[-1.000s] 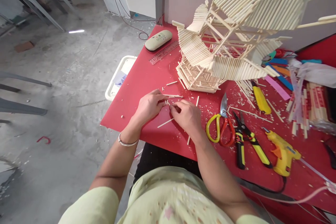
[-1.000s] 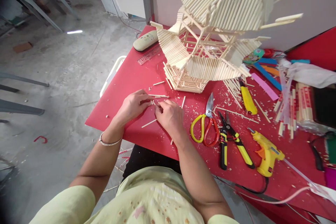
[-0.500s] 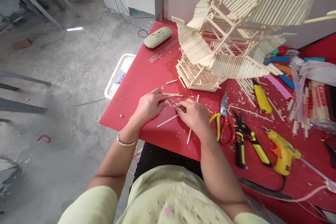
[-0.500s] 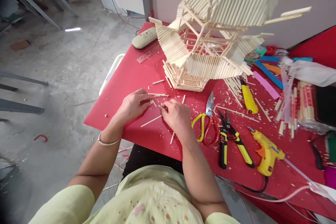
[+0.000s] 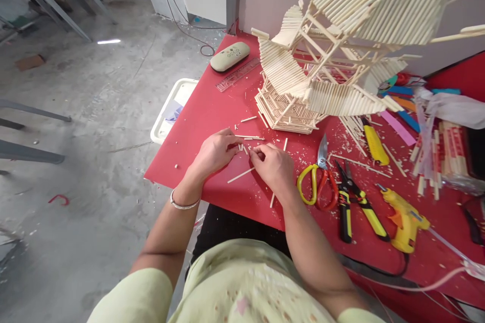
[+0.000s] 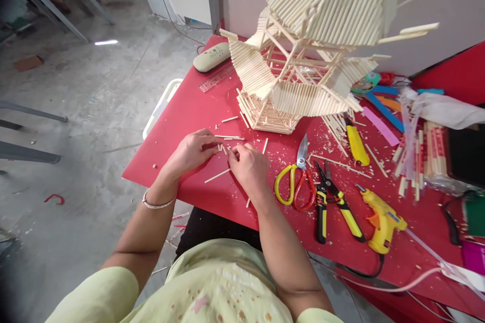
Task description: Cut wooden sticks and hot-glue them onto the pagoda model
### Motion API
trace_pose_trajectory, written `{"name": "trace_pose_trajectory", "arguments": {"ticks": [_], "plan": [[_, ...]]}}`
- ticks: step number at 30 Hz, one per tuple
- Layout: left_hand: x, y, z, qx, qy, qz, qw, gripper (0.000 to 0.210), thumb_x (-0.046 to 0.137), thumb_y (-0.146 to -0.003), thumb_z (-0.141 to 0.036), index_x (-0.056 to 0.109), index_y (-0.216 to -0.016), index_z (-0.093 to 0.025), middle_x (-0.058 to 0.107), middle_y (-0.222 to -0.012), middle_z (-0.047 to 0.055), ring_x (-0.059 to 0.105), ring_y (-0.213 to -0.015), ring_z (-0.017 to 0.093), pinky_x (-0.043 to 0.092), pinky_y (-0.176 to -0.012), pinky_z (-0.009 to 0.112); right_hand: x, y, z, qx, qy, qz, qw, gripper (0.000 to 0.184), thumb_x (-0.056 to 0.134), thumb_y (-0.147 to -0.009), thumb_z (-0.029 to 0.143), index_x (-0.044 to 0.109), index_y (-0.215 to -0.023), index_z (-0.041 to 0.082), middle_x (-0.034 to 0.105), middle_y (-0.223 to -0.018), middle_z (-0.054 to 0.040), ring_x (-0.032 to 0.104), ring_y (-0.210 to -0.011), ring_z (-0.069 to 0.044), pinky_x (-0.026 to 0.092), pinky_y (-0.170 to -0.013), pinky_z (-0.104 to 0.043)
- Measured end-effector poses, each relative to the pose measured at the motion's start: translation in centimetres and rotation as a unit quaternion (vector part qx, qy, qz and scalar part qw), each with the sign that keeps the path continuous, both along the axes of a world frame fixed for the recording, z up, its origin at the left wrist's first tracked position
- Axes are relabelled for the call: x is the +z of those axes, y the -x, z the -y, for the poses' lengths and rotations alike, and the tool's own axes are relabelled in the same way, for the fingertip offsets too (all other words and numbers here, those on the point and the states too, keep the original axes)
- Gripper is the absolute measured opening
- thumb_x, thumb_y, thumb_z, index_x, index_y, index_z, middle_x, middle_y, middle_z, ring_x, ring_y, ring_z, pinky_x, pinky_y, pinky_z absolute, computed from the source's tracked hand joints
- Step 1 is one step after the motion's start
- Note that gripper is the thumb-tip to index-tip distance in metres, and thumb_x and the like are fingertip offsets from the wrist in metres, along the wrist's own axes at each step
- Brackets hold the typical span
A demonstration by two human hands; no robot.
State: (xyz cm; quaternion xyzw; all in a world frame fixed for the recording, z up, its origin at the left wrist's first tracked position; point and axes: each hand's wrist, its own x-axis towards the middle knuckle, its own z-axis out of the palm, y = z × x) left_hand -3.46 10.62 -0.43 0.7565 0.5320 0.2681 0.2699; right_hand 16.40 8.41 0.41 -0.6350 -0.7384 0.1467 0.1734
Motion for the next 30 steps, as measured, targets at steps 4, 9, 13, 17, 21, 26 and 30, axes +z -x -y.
{"name": "trace_pose_trajectory", "arguments": {"ticks": [4, 9, 13, 17, 21, 26, 30], "plan": [[0.0, 0.2, -0.1, 0.005, 0.004, 0.019, 1.0, 0.021, 0.067, -0.088, -0.019, 0.079, -0.105, -0.021, 0.065, -0.088, 0.005, 0.058, -0.073, 0.014, 0.048, -0.071, 0.028, 0.3, -0.1, 0.1, 0.012, -0.017, -0.027, 0.999, 0.016, 0.059, -0.094, 0.031, 0.074, -0.092, 0.025, 0.073, -0.089, -0.0003, 0.064, -0.075, -0.015, 0.035, -0.061, -0.029], [-0.2, 0.2, -0.2, 0.017, 0.001, 0.028, 0.999, 0.017, 0.071, -0.084, -0.016, 0.079, -0.098, -0.02, 0.063, -0.084, 0.003, 0.056, -0.07, 0.013, 0.046, -0.069, 0.027, 0.2, 0.3, 0.2, 0.04, -0.007, -0.022, 0.999, 0.012, 0.066, -0.089, 0.034, 0.075, -0.09, 0.026, 0.072, -0.085, 0.0013, 0.065, -0.074, -0.015, 0.035, -0.062, -0.028], [-0.3, 0.1, -0.1, 0.003, -0.003, 0.019, 1.0, 0.02, 0.07, -0.085, -0.017, 0.079, -0.102, -0.022, 0.064, -0.086, 0.004, 0.058, -0.072, 0.014, 0.047, -0.069, 0.027, -0.2, 0.6, 0.3, 0.032, -0.015, 0.011, 0.999, 0.016, 0.063, -0.092, 0.035, 0.075, -0.088, 0.026, 0.072, -0.084, 0.0003, 0.065, -0.075, -0.016, 0.033, -0.061, -0.029], [-0.3, 0.1, -0.1, -0.002, -0.005, 0.014, 1.0, 0.021, 0.067, -0.087, -0.017, 0.079, -0.103, -0.023, 0.065, -0.088, 0.005, 0.059, -0.074, 0.015, 0.047, -0.069, 0.027, -0.3, 0.7, 0.4, 0.027, -0.017, 0.004, 0.999, 0.02, 0.06, -0.094, 0.036, 0.076, -0.089, 0.025, 0.073, -0.084, -0.0011, 0.064, -0.074, -0.016, 0.033, -0.061, -0.029], [-0.4, 0.1, -0.2, -0.005, -0.007, 0.02, 1.0, 0.021, 0.065, -0.088, -0.016, 0.079, -0.102, -0.022, 0.066, -0.091, 0.005, 0.06, -0.076, 0.015, 0.048, -0.071, 0.027, -0.2, 0.8, 0.4, 0.022, -0.012, -0.003, 1.0, 0.019, 0.061, -0.094, 0.034, 0.076, -0.086, 0.025, 0.072, -0.082, -0.0007, 0.063, -0.072, -0.015, 0.033, -0.062, -0.029], [-0.4, 0.2, -0.1, -0.016, 0.0, 0.017, 1.0, 0.022, 0.065, -0.085, -0.012, 0.08, -0.097, -0.023, 0.065, -0.086, 0.003, 0.058, -0.073, 0.014, 0.047, -0.069, 0.026, -0.3, 1.0, 0.5, 0.03, -0.004, -0.005, 1.0, 0.018, 0.062, -0.091, 0.035, 0.073, -0.079, 0.024, 0.07, -0.078, -0.0005, 0.061, -0.07, -0.015, 0.031, -0.061, -0.029], [-0.2, 0.3, 0.0, -0.016, 0.012, 0.026, 0.999, 0.022, 0.065, -0.083, -0.011, 0.079, -0.094, -0.022, 0.065, -0.085, 0.002, 0.058, -0.072, 0.013, 0.046, -0.069, 0.026, -0.2, 0.9, 0.6, 0.04, 0.007, -0.015, 0.999, 0.019, 0.062, -0.088, 0.033, 0.069, -0.072, 0.024, 0.069, -0.075, 0.0008, 0.06, -0.068, -0.014, 0.029, -0.06, -0.029]]}}
